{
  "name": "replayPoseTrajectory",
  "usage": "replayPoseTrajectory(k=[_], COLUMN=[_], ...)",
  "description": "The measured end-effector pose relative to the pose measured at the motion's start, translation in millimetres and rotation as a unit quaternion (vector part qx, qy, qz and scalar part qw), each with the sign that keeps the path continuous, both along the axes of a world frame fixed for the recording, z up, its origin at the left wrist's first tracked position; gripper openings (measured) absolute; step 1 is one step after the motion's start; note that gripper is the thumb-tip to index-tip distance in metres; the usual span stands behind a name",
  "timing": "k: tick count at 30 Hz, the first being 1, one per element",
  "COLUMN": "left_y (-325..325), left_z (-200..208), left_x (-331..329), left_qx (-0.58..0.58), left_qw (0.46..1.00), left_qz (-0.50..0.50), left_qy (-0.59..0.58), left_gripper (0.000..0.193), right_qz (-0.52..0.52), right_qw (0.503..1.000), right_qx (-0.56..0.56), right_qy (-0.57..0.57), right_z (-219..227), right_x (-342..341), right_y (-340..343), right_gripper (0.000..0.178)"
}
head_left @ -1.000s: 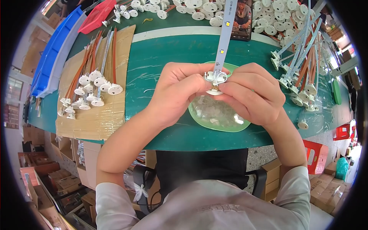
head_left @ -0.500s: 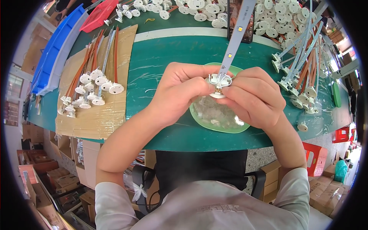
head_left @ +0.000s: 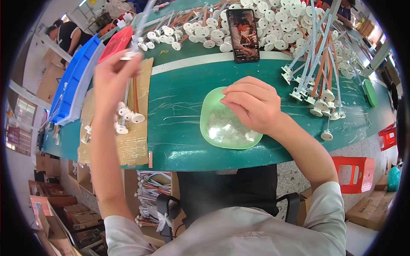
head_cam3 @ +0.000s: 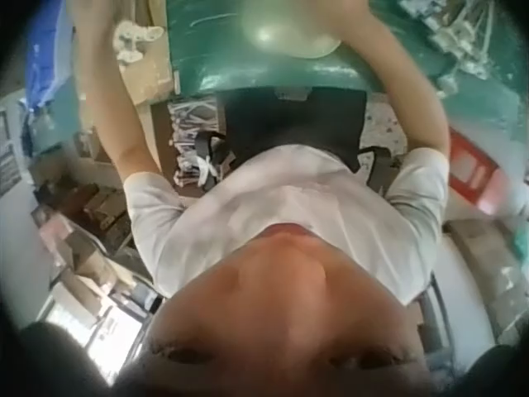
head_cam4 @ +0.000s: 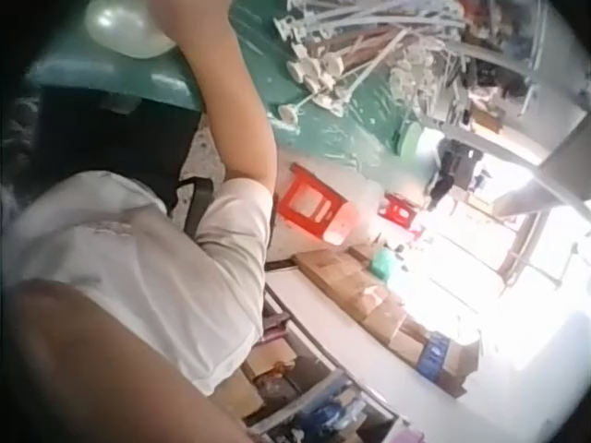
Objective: Assembling LED light strips onto circular plastic bases at a workshop table.
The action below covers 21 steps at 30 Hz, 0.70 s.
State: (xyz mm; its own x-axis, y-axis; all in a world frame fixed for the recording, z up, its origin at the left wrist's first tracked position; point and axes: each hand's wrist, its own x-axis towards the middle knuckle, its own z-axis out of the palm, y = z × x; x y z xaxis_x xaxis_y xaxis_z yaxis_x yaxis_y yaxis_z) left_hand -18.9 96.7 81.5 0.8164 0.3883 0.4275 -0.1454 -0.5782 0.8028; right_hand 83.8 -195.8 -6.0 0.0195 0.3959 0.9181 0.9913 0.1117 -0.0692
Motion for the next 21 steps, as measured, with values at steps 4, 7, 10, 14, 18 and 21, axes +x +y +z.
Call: replayPoseTrajectory(k=[4, 7, 10, 14, 18, 21], left_y=[76, 98, 105, 100, 67, 36], left_z=[16, 6, -7, -15, -6, -12], left_x=[-51, -83, -104, -105, -93, -64], left_qx=[0.275, 0.414, 0.430, 0.432, 0.485, 0.463], left_qw=[0.936, 0.861, 0.826, 0.790, 0.792, 0.846], left_qz=[0.195, 0.264, 0.289, 0.279, 0.287, 0.239], left_qy=[0.103, 0.132, 0.222, 0.333, 0.236, 0.116], left_gripper=[0.030, 0.040, 0.043, 0.046, 0.041, 0.031], right_qz=[0.034, 0.018, 0.016, 0.026, 0.261, 0.380], right_qw=[0.999, 1.000, 1.000, 0.998, 0.662, 0.586], right_qx=[0.015, 0.001, -0.009, -0.022, -0.005, -0.010], right_qy=[0.006, 0.001, 0.004, 0.056, 0.703, 0.715], right_z=[4, 8, 6, 5, 25, 18], right_x=[-8, -16, -19, -21, -27, -4], right_y=[6, -1, 0, -3, -1, -11], right_gripper=[0.022, 0.024, 0.027, 0.024, 0.034, 0.045])
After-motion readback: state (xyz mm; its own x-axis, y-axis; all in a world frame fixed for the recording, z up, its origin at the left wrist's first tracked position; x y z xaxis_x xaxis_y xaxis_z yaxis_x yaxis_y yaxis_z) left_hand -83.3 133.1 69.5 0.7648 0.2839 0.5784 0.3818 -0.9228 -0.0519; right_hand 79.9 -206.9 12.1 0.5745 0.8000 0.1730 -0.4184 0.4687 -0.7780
